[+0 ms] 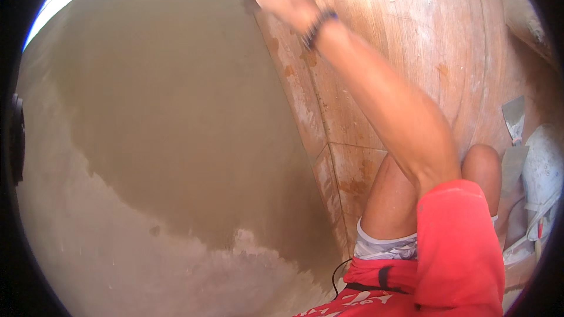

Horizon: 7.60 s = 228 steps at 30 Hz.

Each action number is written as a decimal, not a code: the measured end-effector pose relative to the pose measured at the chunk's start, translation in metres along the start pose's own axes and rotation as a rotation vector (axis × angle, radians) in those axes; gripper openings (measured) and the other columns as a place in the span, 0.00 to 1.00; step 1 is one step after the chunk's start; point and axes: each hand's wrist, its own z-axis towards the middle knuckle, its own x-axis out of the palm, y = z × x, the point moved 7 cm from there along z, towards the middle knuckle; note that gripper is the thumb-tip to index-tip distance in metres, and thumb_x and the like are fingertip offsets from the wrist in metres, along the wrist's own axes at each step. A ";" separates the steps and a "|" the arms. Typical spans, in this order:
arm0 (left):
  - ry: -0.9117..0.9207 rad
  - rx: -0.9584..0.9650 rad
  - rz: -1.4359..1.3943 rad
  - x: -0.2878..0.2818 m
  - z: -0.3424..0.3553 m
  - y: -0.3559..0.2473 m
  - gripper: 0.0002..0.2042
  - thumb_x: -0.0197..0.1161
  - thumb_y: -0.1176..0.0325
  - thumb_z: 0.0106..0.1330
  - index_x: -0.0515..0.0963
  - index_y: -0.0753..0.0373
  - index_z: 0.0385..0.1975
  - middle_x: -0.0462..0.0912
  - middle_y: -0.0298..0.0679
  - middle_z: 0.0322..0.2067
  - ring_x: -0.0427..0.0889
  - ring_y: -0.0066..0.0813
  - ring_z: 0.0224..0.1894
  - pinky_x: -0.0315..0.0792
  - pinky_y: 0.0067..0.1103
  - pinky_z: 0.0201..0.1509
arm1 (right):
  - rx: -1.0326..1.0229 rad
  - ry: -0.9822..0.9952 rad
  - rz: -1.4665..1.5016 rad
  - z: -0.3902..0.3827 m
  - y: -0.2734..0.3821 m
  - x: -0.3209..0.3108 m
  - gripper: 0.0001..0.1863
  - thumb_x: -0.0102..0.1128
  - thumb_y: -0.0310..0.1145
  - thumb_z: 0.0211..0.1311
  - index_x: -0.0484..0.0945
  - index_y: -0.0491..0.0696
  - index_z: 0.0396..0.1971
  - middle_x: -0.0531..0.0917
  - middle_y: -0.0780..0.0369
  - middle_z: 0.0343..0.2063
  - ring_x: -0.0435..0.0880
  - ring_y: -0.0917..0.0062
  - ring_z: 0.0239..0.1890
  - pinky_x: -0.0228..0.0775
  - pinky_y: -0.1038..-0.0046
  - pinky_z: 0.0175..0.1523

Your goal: The person sits on the floor and uses a sponge to smooth wet plaster on a wall. They repeatedly dip the sponge into a bucket of water and continue smoothing the surface in a circular motion.

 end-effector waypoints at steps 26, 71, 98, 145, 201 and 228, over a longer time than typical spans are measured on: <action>0.033 -0.088 -0.007 0.003 -0.019 0.037 0.31 0.41 0.53 0.79 0.54 0.77 0.68 0.53 0.64 0.68 0.55 0.60 0.69 0.50 0.50 0.70 | 0.151 0.367 0.005 -0.002 0.001 0.044 0.30 0.59 0.39 0.62 0.71 0.35 0.59 0.82 0.46 0.46 0.82 0.61 0.49 0.74 0.64 0.55; 0.046 -0.174 0.029 -0.014 0.001 -0.021 0.30 0.43 0.54 0.78 0.56 0.76 0.68 0.53 0.63 0.69 0.53 0.59 0.71 0.47 0.51 0.72 | 0.327 0.433 0.116 -0.219 -0.024 -0.056 0.26 0.64 0.35 0.62 0.72 0.38 0.56 0.83 0.48 0.48 0.81 0.61 0.55 0.70 0.63 0.61; 0.024 -0.145 0.017 -0.001 -0.029 0.012 0.31 0.43 0.54 0.79 0.55 0.76 0.68 0.55 0.62 0.68 0.52 0.60 0.71 0.43 0.52 0.73 | -0.057 0.161 -0.136 0.012 0.045 0.041 0.18 0.58 0.34 0.61 0.77 0.36 0.45 0.84 0.48 0.35 0.85 0.61 0.40 0.76 0.64 0.46; -0.090 -0.324 -0.159 -0.010 -0.010 -0.002 0.28 0.58 0.47 0.68 0.72 0.55 0.64 0.56 0.51 0.71 0.50 0.59 0.73 0.51 0.55 0.70 | 0.012 0.470 0.131 -0.377 0.152 -0.024 0.30 0.62 0.30 0.58 0.68 0.43 0.62 0.76 0.48 0.45 0.74 0.50 0.48 0.68 0.57 0.56; -0.464 -0.679 -0.528 -0.078 -0.101 0.195 0.18 0.54 0.61 0.72 0.77 0.65 0.54 0.64 0.51 0.67 0.61 0.47 0.69 0.55 0.46 0.72 | -0.212 -0.174 -1.039 -0.210 0.170 -0.595 0.17 0.59 0.29 0.52 0.83 0.43 0.43 0.85 0.48 0.42 0.84 0.55 0.48 0.73 0.60 0.57; -0.359 -0.524 -0.047 -0.049 -0.100 0.192 0.23 0.59 0.45 0.67 0.77 0.46 0.58 0.70 0.46 0.64 0.61 0.55 0.69 0.52 0.52 0.71 | -0.333 -0.415 -0.555 -0.172 0.137 -0.669 0.17 0.57 0.35 0.63 0.79 0.40 0.47 0.84 0.54 0.45 0.82 0.65 0.48 0.74 0.63 0.55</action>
